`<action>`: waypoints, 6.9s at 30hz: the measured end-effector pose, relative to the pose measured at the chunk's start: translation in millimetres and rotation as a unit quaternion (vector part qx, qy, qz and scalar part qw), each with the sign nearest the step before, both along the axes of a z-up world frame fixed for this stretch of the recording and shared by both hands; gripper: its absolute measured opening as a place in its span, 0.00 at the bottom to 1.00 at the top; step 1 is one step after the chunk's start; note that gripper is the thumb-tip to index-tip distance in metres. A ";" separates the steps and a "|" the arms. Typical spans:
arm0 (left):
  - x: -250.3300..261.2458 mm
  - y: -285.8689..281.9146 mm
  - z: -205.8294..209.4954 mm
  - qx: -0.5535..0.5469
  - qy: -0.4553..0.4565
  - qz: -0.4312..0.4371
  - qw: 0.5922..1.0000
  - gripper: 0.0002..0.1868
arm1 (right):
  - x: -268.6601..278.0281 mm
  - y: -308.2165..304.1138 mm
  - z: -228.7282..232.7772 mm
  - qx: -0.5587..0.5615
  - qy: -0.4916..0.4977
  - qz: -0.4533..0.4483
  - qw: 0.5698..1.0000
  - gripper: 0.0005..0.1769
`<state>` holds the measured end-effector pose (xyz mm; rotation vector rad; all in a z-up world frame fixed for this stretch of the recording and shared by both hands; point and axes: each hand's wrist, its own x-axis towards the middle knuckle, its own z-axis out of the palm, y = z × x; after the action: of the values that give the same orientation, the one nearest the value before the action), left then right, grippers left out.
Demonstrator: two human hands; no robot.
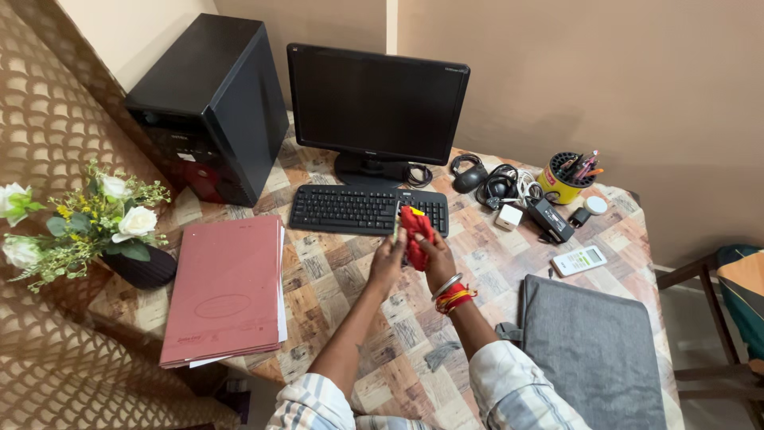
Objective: The person cleans a computer desk using a red cloth. They wipe the keyboard, monitor, and computer tower, then proceed to wipe the covers of several pink and green folders on the desk.
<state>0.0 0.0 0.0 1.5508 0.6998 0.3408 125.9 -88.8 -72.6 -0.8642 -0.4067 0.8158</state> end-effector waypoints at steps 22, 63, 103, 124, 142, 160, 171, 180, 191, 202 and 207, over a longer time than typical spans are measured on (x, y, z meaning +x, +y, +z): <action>-28.5 20.4 -16.0 -0.304 -0.217 -0.041 0.927 0.25 | 36.8 7.5 -35.2 -0.010 0.060 -0.170 0.984 0.20; -20.4 30.9 -14.6 -0.200 -0.150 0.017 0.968 0.21 | -13.2 -17.4 39.0 -0.050 0.010 -0.092 0.994 0.24; -16.1 30.1 -18.6 -0.070 -0.160 -0.063 0.983 0.26 | -31.0 -15.0 68.5 -0.120 -0.542 -0.122 0.823 0.30; 23.7 15.7 -53.2 -0.067 -0.200 0.041 0.977 0.13 | -26.6 -46.8 56.3 -0.010 0.071 0.038 0.997 0.27; 167.9 -46.4 -144.0 -0.060 -0.090 0.030 0.994 0.13 | 70.2 -158.4 -75.9 -0.131 0.130 -0.243 0.952 0.23; 332.1 -155.7 -163.4 -0.132 0.022 -0.042 0.990 0.19 | 140.5 -236.8 -67.3 -0.598 -0.537 -0.016 0.595 0.34; 366.4 -156.9 -188.0 0.183 0.177 -0.119 0.960 0.44 | 146.3 -238.2 -91.6 -0.567 -0.555 -0.043 0.608 0.28; 289.4 -122.5 -185.9 0.252 0.047 -0.091 0.962 0.38 | 155.9 -233.1 -112.1 -0.599 -0.608 -0.038 0.520 0.33; 147.0 -46.2 -146.7 0.224 0.198 -0.057 0.953 0.34 | 90.1 -161.4 -109.0 -0.471 -0.560 -0.057 0.679 0.32; 7.6 43.4 -149.5 0.199 0.281 0.000 0.939 0.35 | 38.1 -90.5 -98.7 -0.494 -0.498 -0.018 0.712 0.48; -51.9 88.8 -166.1 0.222 0.252 0.022 0.942 0.34 | 27.2 -87.0 -84.6 -0.643 -0.542 0.020 0.541 0.39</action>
<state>-51.9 88.8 -166.1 2.0881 1.1118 0.1330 153.1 -175.8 -157.2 -2.8395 -0.9166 0.3777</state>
